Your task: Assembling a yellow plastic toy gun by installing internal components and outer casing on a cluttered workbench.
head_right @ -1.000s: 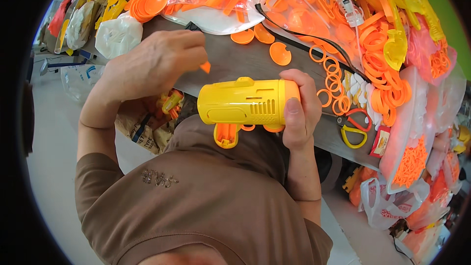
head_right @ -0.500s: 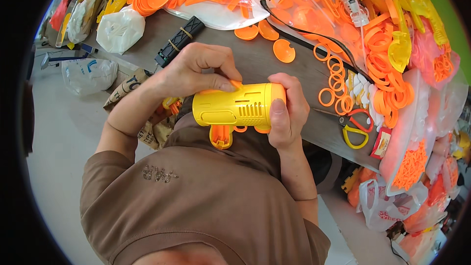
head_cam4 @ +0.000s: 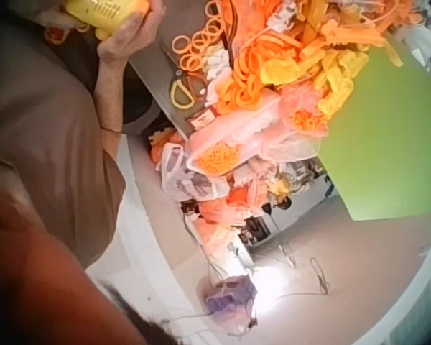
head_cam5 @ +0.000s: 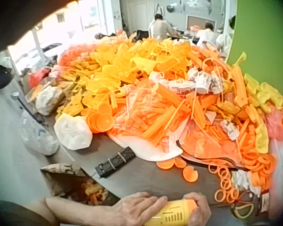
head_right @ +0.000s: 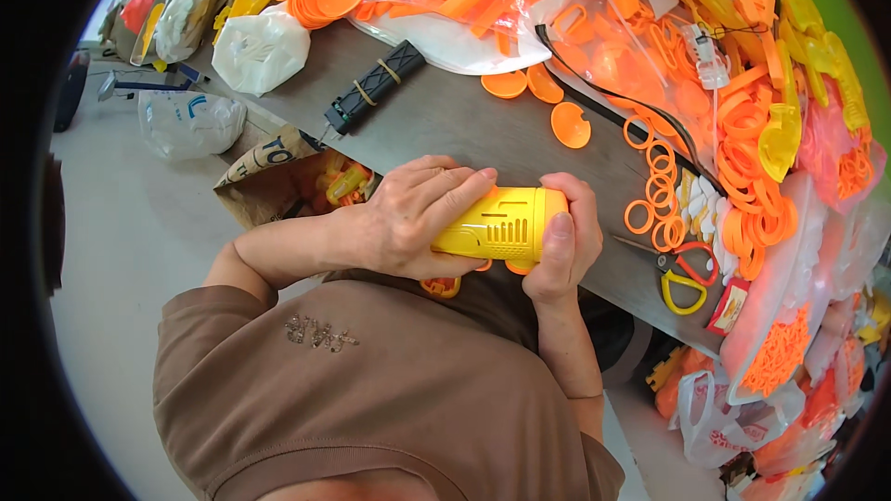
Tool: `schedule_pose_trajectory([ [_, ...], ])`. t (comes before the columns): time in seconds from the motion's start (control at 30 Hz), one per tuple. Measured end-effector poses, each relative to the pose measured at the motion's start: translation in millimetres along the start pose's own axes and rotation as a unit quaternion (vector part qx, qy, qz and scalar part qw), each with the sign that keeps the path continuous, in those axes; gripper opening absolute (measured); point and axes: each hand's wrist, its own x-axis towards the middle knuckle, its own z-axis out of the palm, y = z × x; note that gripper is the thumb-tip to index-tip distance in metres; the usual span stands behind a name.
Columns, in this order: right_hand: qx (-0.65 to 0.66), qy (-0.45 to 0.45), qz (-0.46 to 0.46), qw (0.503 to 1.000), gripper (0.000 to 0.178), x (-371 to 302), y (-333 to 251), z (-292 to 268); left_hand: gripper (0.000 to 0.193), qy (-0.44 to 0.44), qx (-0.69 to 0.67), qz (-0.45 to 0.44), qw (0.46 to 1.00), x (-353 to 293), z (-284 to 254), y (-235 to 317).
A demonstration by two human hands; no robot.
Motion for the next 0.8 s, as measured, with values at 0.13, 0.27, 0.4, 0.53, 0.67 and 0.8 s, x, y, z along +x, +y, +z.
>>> schedule_pose_trajectory([
  [0.13, 0.006, -0.004, 0.004, 1.000, 0.051, 2, -1, -1, 0.076, -0.007, -0.011, -0.022, 1.000, -1, -4, -2],
  [0.27, 0.031, 0.071, -0.009, 0.997, 0.050, 5, 10, -17, 0.059, 0.038, 0.000, -0.033, 0.999, 21, -45, -44],
  [0.4, 0.139, 0.108, 0.031, 0.984, 0.048, 8, 11, -24, 0.031, 0.116, 0.341, -0.166, 0.918, 28, -116, -144],
  [0.53, 0.098, 0.084, 0.035, 0.991, 0.046, 3, 17, -23, 0.032, -0.005, 0.418, -0.240, 0.876, 25, -130, -185],
  [0.67, 0.089, 0.106, 0.042, 0.990, 0.046, 6, 11, -19, 0.030, 0.005, 0.430, -0.249, 0.868, 17, -130, -211],
  [0.8, 0.082, 0.076, 0.032, 0.993, 0.046, 5, 20, -27, 0.025, 0.050, 0.415, -0.228, 0.879, 20, -134, -226],
])
